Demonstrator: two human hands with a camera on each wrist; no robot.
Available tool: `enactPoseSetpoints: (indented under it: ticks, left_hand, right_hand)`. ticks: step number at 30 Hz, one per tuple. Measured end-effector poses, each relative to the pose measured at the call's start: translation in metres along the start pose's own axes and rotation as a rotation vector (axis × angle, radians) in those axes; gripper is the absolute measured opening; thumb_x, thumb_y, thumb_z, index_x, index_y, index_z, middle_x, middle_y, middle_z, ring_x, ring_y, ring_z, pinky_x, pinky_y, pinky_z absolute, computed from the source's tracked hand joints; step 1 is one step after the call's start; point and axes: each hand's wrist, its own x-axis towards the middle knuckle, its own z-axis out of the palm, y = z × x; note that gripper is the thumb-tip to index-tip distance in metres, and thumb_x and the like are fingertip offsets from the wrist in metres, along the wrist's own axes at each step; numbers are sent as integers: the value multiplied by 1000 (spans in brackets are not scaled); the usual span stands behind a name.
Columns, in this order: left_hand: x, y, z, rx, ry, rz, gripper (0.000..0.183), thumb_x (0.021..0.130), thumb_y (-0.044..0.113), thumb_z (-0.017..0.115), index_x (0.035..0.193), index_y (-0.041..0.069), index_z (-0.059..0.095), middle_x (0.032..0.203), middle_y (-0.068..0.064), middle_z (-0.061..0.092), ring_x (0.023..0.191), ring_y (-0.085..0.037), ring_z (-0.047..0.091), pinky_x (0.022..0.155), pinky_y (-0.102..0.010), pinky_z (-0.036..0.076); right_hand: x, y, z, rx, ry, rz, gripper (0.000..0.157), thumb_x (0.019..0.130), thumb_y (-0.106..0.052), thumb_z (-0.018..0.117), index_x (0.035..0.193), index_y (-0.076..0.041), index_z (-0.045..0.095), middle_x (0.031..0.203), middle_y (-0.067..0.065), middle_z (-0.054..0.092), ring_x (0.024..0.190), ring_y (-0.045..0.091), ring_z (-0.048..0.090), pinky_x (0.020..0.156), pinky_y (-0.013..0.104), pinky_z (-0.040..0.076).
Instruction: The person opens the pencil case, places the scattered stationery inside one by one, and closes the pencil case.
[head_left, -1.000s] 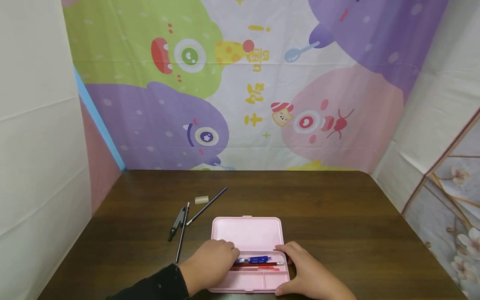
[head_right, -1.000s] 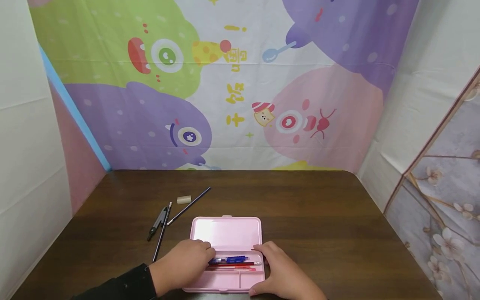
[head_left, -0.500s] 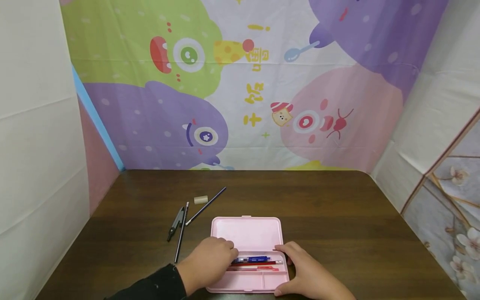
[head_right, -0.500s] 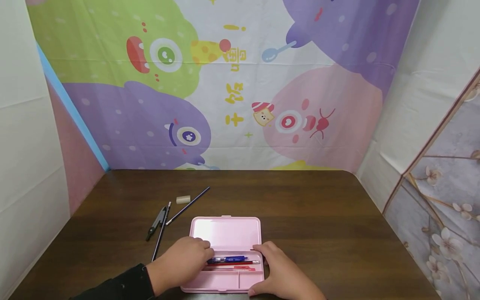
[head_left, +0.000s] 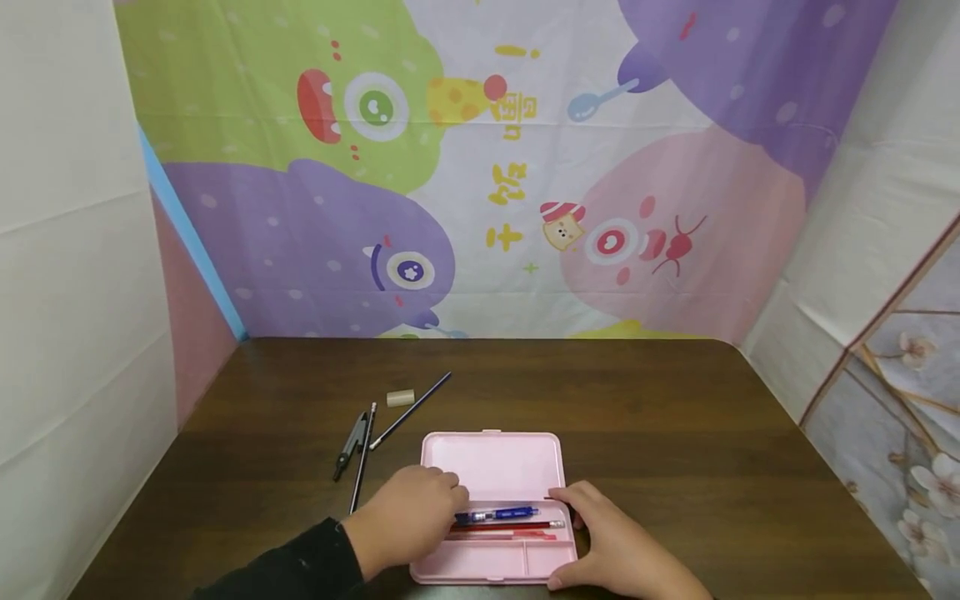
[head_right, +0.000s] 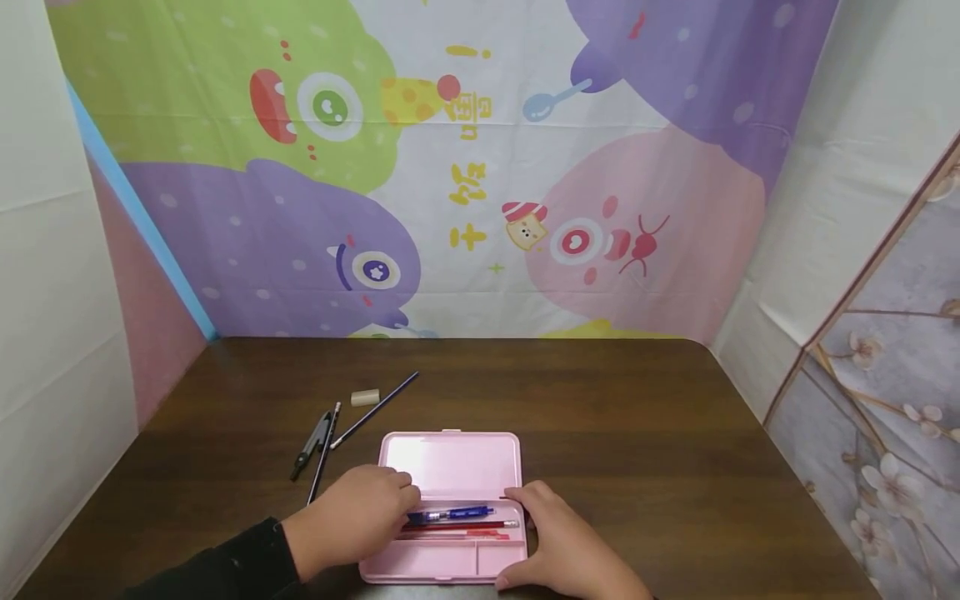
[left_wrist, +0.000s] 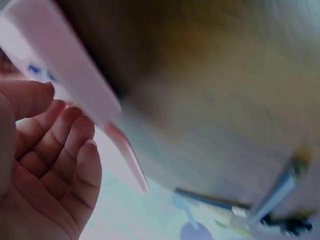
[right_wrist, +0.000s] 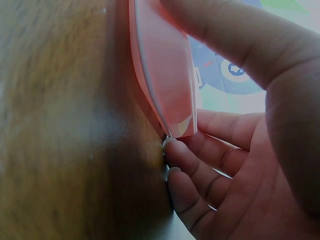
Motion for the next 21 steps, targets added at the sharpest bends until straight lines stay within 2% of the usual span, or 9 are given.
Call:
enactPoseSetpoints:
  ticks: [5,8,11,14,17,21]
  left_hand:
    - [-5,-34,-1,-22,136,-81,9,84,22,69,83,16,62,75,4,60,67,-14,59,62,-35,51]
    - [-12,-57,-1,-21,169,-167,9,82,20,69,84,15,62,75,3,60,68,-16,59,62,-37,51]
    - [-22,-76,1,-2,159,-233,10,81,19,70,86,14,62,77,3,61,71,-18,61,63,-38,52]
    - [-32,-91,4,16,149,-271,14,79,18,71,86,12,61,79,0,61,72,-20,61,62,-39,52]
    - [-40,-102,7,24,130,-320,21,79,19,71,95,8,63,87,-4,64,78,-23,63,64,-40,53]
    - [-48,-110,7,-12,49,-421,39,82,21,71,113,-1,62,103,-13,64,93,-30,63,76,-44,54]
  right_hand:
    - [0,-1,0,8,-13,10,93,62,-62,81,135,-12,50,120,-6,49,100,10,50,89,32,46]
    - [1,-1,1,13,-15,12,93,62,-62,81,135,-13,50,119,-6,49,100,10,50,89,32,46]
    - [1,-1,2,15,-17,8,93,62,-62,81,135,-13,50,120,-6,49,100,10,50,89,32,46]
    - [1,-1,2,10,-17,8,93,62,-63,81,135,-13,50,120,-6,49,100,10,50,88,32,46]
    - [0,-1,1,1,-22,24,95,62,-64,80,136,-13,50,122,-6,49,101,11,49,89,33,47]
    - [1,-1,0,-9,-35,50,97,61,-66,79,137,-14,49,123,-7,48,103,11,49,91,35,47]
